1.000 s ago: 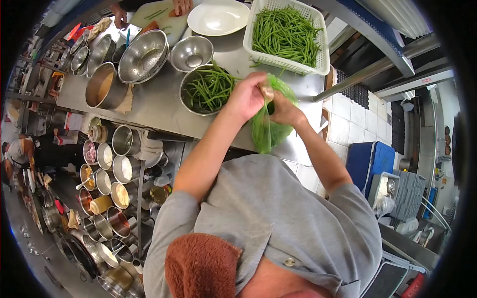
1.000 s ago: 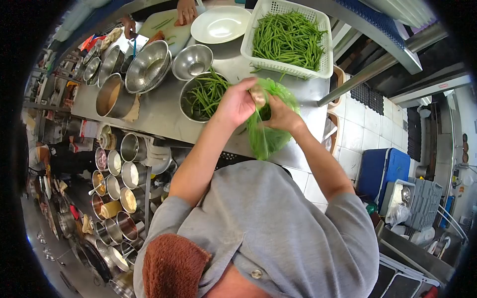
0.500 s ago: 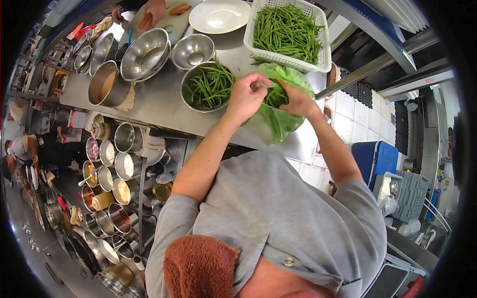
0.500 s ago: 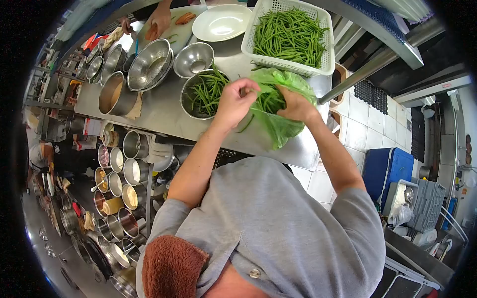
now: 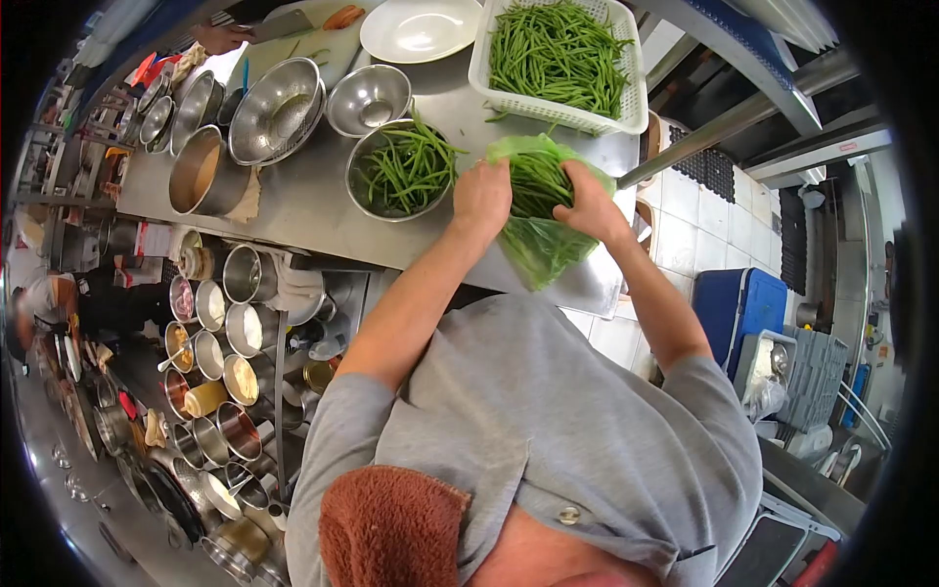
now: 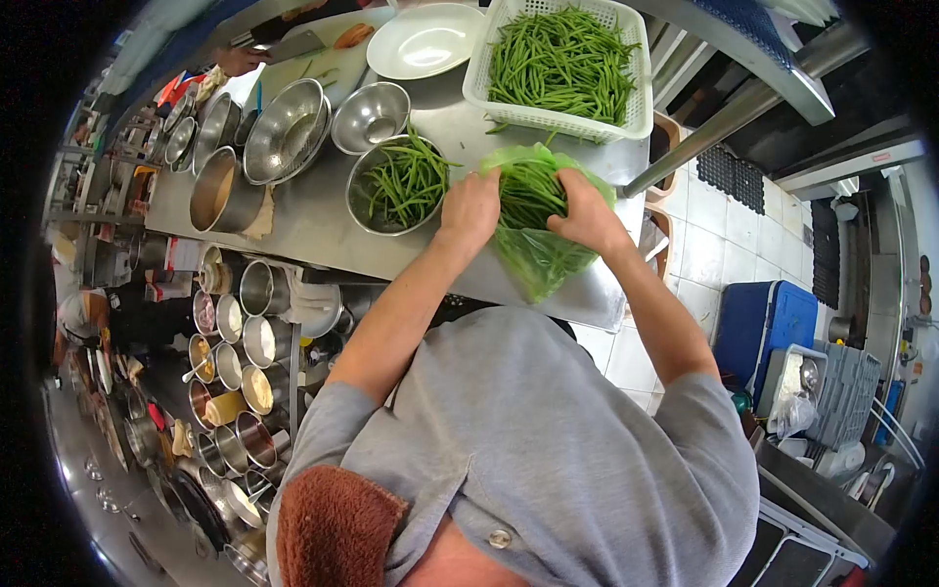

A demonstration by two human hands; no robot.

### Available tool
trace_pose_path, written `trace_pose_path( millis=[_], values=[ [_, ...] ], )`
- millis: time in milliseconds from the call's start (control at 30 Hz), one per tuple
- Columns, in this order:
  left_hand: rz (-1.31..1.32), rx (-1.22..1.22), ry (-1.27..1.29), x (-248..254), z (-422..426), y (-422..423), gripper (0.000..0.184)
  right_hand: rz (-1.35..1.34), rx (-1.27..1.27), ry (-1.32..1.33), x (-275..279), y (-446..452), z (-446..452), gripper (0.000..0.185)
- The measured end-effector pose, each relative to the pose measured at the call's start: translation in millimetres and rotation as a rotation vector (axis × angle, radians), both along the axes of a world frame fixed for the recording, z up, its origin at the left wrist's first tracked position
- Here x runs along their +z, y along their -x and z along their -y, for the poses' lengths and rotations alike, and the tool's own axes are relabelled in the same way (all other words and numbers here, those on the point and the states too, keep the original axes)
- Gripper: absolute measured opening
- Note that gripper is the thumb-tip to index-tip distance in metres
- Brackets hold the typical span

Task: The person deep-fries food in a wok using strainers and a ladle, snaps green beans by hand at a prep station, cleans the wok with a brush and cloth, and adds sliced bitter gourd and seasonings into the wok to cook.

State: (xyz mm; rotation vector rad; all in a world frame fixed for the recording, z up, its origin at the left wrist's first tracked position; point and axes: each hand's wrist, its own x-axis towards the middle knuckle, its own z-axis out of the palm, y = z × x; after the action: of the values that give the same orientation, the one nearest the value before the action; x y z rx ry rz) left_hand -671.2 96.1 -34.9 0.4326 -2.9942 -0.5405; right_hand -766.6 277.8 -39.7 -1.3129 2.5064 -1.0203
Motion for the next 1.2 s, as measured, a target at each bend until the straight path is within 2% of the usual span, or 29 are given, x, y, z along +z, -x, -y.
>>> trace_pose_path(
  millis=[133,200,267,333,400,467,533,600,667,800,867,900,967,1000,1067,1133,1167,1200],
  values=[
    [0.066,0.039,-0.077,-10.6,6.2,3.6,0.023,-0.069,-0.046,0.008,16.4,-9.6,0.2,0.055],
    [0.082,0.065,-0.061,-10.0,4.8,3.7,0.018,-0.046,0.031,-0.167,21.1,-11.3,8.5,0.051],
    [0.128,0.032,-0.151,-3.4,7.4,7.3,0.019,-0.053,0.046,-0.233,12.4,-15.0,21.4,0.053],
    [0.008,0.014,-0.239,-3.5,6.9,8.5,0.019,-0.066,0.074,-0.299,-1.7,-21.6,31.7,0.054],
    [0.029,0.03,-0.244,-3.5,5.1,8.9,0.018,-0.285,0.072,-0.358,-16.1,-27.9,39.5,0.061],
    [0.045,0.045,-0.25,0.0,4.4,7.8,0.018,-0.252,0.053,-0.366,-12.5,-18.8,42.5,0.057],
    [0.013,0.024,-0.23,3.3,3.9,2.4,0.018,0.032,0.13,-0.443,-6.6,-1.0,42.6,0.05],
    [0.017,0.036,-0.184,-7.4,2.7,2.1,0.018,0.026,0.149,-0.448,3.5,-0.3,38.7,0.043],
    [0.018,0.052,-0.131,-14.0,4.2,3.8,0.018,0.07,0.176,-0.353,13.7,2.6,31.3,0.044],
    [0.075,0.083,-0.213,-9.1,8.3,3.8,0.026,0.152,0.154,-0.203,16.7,18.2,9.2,0.043],
    [0.128,0.082,-0.256,-8.9,10.1,4.6,0.031,0.319,0.076,0.109,22.7,18.0,-0.1,0.04],
    [0.134,0.098,-0.306,-13.4,9.0,4.9,0.035,0.468,0.022,0.124,25.6,20.1,-2.7,0.037],
    [0.14,0.11,-0.353,-4.2,6.5,3.6,0.039,0.387,0.042,0.184,45.2,20.0,5.4,0.036],
    [0.157,0.042,-0.338,8.2,3.4,1.1,0.04,0.306,0.054,0.246,51.0,21.3,8.0,0.035],
    [0.177,-0.038,-0.32,16.9,-3.5,-5.8,0.042,0.19,-0.04,0.155,48.3,27.2,15.2,0.033],
    [-0.033,-0.089,-0.361,15.4,-4.0,-15.5,0.042,0.429,0.024,0.365,60.4,28.5,31.2,0.034],
    [-0.034,-0.092,-0.359,21.1,-4.8,-22.6,0.042,0.382,0.046,0.399,65.0,29.4,39.8,0.038],
    [-0.141,-0.067,-0.317,28.0,-5.4,-30.9,0.042,0.381,0.048,0.399,69.8,30.3,48.5,0.038]
  ],
)
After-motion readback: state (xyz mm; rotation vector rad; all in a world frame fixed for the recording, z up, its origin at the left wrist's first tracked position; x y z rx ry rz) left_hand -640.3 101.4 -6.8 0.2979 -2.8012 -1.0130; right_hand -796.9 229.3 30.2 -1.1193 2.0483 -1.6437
